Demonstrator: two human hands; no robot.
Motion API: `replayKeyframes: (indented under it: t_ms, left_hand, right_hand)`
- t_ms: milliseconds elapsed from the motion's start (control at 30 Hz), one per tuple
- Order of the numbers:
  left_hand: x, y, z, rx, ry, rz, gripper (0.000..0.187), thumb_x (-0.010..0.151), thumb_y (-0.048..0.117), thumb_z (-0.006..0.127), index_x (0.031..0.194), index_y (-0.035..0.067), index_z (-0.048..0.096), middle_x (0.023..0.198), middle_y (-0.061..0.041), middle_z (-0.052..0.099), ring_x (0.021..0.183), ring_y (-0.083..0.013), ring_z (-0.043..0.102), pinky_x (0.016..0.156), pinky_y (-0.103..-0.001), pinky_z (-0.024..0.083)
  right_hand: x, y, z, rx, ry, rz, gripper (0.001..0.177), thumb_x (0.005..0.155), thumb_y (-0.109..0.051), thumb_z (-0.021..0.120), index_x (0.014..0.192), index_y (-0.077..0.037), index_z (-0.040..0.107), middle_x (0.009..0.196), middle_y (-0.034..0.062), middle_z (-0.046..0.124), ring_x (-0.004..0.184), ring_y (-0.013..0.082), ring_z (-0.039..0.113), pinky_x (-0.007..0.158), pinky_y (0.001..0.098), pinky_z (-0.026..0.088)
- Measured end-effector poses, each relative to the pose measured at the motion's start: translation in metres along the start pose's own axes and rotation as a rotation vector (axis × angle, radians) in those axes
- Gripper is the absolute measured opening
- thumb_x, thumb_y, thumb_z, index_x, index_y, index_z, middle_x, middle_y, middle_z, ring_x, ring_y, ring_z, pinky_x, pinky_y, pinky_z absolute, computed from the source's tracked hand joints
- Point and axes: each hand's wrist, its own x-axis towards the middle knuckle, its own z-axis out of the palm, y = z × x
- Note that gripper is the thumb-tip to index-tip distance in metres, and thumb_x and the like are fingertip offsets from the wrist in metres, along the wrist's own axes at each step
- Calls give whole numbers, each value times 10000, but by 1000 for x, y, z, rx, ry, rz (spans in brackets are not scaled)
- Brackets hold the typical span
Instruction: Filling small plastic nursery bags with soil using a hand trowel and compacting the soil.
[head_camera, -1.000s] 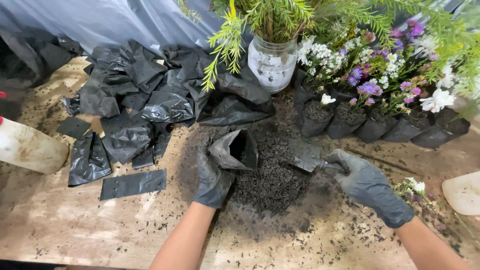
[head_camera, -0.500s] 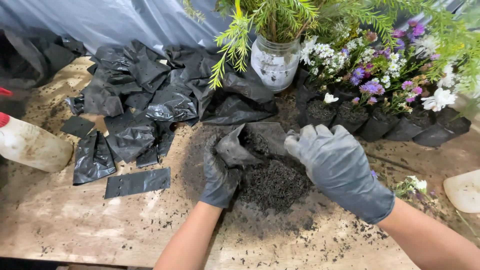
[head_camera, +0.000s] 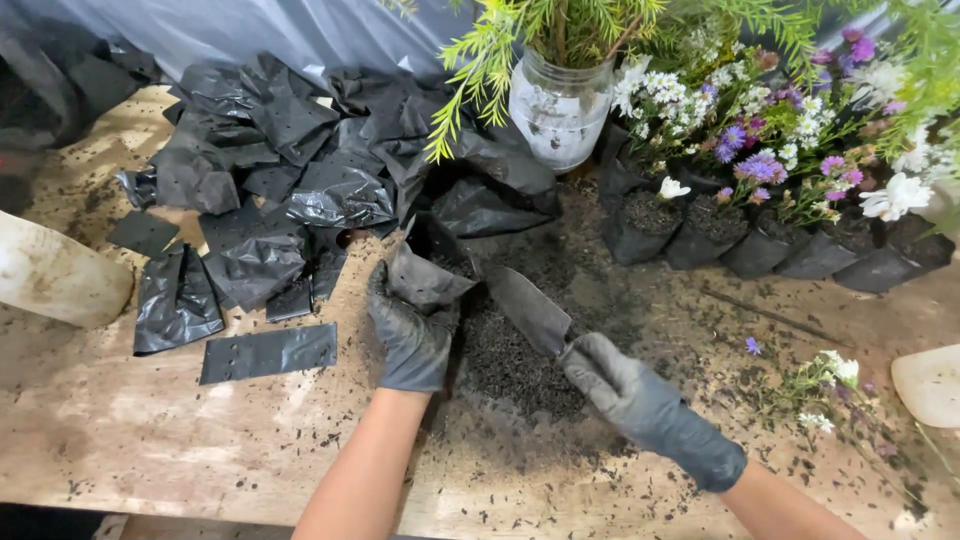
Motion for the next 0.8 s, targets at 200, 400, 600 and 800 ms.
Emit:
replayKeyframes:
  t_ms: [200, 400, 600, 800]
  left_hand:
    - [-1, -4, 0, -30, 49, -38, 539, 877, 463, 581, 1340, 194, 643, 1354, -51, 662, 1239, -270, 612, 1055, -436, 519]
    - [-19, -3, 12, 91, 52, -55, 574, 869, 496, 551, 1351, 198, 643, 1386, -45, 664, 1298, -266, 604, 1077, -445, 505]
    - [-22, -7, 11, 106, 53, -103, 572, 851, 462, 572, 1345, 183, 643, 1366, -81, 660, 1243, -303, 606, 1023, -457, 516]
    - [-20, -10, 6, 166, 113, -154, 652, 822, 562, 525, 1378, 238, 625, 1394, -47, 659, 1297, -291, 605, 1032, -494, 519]
  right_hand:
    - [-19, 17, -8, -509, 183, 305, 660, 931, -562, 483, 1550, -357, 379, 725, 25, 689, 571, 182, 609, 554, 348, 459]
    - [-42, 30, -29, -441, 288, 450, 744, 913, -483, 542, 1618, -365, 337, 1002, 37, 787, 749, 220, 701, 702, 347, 554]
    - [-67, 52, -50, -408, 351, 407, 956, 845, -283, 676, 1667, -299, 186, 1380, 59, 674, 1187, 286, 709, 1053, 391, 596]
    - [-45, 20, -11, -889, 220, 374, 402, 1019, -511, 399, 1367, -310, 419, 675, -100, 532, 473, 67, 479, 385, 220, 480]
